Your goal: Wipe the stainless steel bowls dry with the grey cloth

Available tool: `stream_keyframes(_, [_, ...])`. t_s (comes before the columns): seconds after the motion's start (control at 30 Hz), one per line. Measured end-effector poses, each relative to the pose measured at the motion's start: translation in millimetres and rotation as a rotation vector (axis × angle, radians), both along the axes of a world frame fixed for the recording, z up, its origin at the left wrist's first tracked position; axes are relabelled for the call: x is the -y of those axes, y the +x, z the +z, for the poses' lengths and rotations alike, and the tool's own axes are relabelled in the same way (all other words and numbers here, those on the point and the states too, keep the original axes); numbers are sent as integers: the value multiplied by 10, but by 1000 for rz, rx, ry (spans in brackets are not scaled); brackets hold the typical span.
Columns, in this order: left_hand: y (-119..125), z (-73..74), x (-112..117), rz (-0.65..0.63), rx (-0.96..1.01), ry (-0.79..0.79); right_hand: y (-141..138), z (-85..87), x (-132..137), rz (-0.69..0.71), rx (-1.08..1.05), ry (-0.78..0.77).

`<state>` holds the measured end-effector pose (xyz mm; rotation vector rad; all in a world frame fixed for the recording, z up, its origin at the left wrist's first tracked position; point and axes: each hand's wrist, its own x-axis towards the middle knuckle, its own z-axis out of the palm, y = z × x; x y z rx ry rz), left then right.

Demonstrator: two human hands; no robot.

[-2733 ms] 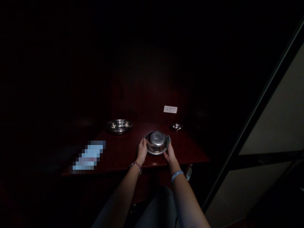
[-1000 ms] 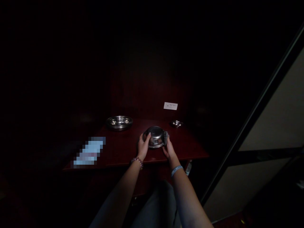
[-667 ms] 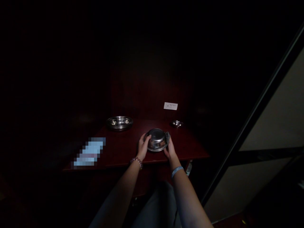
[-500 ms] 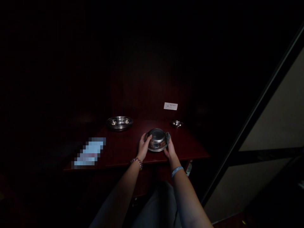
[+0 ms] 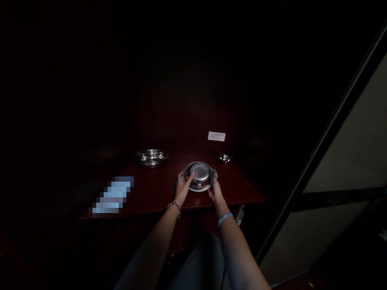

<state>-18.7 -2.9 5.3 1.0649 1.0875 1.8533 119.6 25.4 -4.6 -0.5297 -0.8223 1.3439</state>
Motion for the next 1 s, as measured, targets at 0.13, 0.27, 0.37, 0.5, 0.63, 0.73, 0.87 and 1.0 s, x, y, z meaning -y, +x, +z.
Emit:
stream_keyframes(0.13, [5, 32, 27, -21, -30, 34, -7, 11, -1, -3, -17, -3])
stream_keyframes(0.27, [18, 65, 54, -46, -39, 54, -15, 21, -1, 15, -25, 10])
stream_keyframes(0.37, [16, 80, 73, -24, -49, 62, -23, 23, -4, 40, 18, 9])
stream_keyframes(0.5, [2, 100, 96, 13, -40, 53, -22, 29, 13, 59, 61, 16])
stream_keyframes(0.63, [-6, 112, 109, -6, -46, 62, 4, 37, 53, 12, 79, 15])
stream_keyframes(0.73, [-6, 112, 120, -28, -73, 81, 21, 38, 75, -11, 94, 10])
stream_keyframes(0.87, [-4, 120, 135, -41, -67, 89, 24, 41, 85, -15, 96, 10])
stream_keyframes(1.0, [-2, 128, 137, -33, -65, 98, 24, 41, 75, 15, 114, 27])
